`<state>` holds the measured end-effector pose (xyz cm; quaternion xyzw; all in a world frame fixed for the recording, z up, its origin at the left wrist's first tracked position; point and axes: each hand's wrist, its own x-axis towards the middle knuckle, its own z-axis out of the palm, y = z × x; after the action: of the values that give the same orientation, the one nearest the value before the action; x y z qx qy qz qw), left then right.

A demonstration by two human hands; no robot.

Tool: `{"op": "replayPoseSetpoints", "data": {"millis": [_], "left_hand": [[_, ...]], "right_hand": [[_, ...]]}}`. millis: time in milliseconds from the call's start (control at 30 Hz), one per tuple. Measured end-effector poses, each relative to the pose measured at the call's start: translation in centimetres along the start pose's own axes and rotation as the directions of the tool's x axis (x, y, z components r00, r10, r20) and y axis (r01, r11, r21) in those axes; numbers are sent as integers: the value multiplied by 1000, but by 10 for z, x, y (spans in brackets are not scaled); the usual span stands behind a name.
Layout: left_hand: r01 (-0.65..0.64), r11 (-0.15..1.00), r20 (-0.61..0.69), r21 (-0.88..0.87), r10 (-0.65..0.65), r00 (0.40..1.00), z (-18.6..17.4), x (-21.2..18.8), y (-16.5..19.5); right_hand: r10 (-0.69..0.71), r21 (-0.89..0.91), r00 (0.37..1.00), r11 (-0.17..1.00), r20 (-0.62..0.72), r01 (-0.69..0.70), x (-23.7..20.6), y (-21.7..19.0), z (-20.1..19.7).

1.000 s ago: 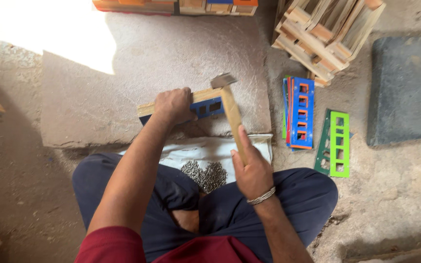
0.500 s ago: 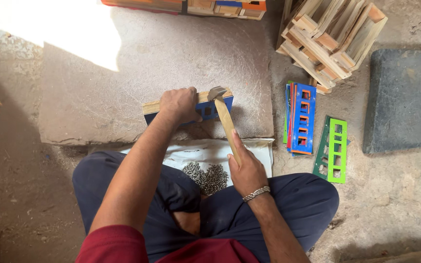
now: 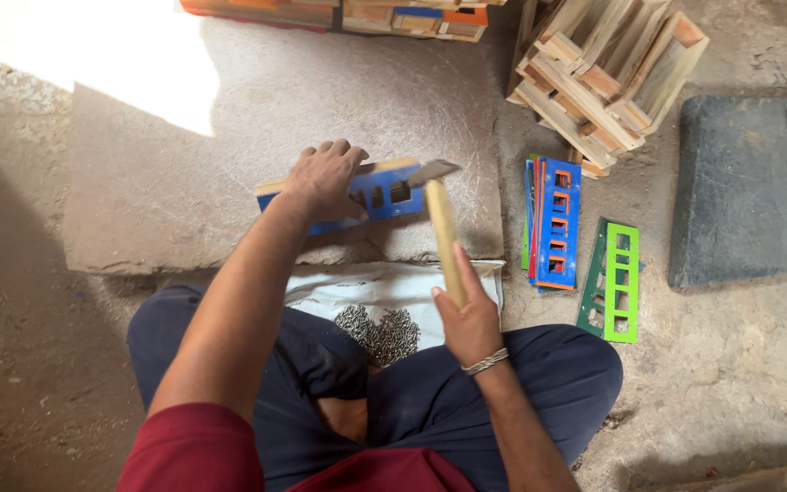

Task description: The person sits on the floor and assembles wooden frames by placing a blue plastic template over a wooden piece and hammering nails into it. The person repeatedly picks up nails, positions the template, and hammers the nails to secure the frame.

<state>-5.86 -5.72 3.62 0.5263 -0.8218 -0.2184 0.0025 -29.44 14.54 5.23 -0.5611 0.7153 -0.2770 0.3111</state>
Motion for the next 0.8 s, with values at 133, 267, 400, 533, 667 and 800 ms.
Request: {"op": "replayPoseSetpoints", "data": {"millis": [133, 267, 400, 533, 667, 800], "left_hand": [[-23, 999, 44, 35, 22, 999, 8, 5, -2], [-12, 999, -42, 36, 13, 999, 17, 5, 4], [-75, 995, -13, 71, 76, 997, 26, -8, 16], [-188, 976, -261, 109, 211, 942, 53, -24, 30], [-33, 987, 264, -157, 74, 962, 147, -91, 72], [-253, 957, 137, -141, 272, 952, 179, -141, 87]], "right_hand": [[-139, -33, 987, 990, -86, 136, 13, 20, -12], [418, 177, 905, 888, 73, -424, 18, 24, -4], [430, 183, 894, 876, 123, -446, 16, 35, 2], [-149, 38, 986, 988, -75, 152, 19, 52, 8], [-153, 26, 984, 987, -89, 156, 5, 61, 11], [487, 167, 864, 848, 127, -503, 12, 30, 3]]}}
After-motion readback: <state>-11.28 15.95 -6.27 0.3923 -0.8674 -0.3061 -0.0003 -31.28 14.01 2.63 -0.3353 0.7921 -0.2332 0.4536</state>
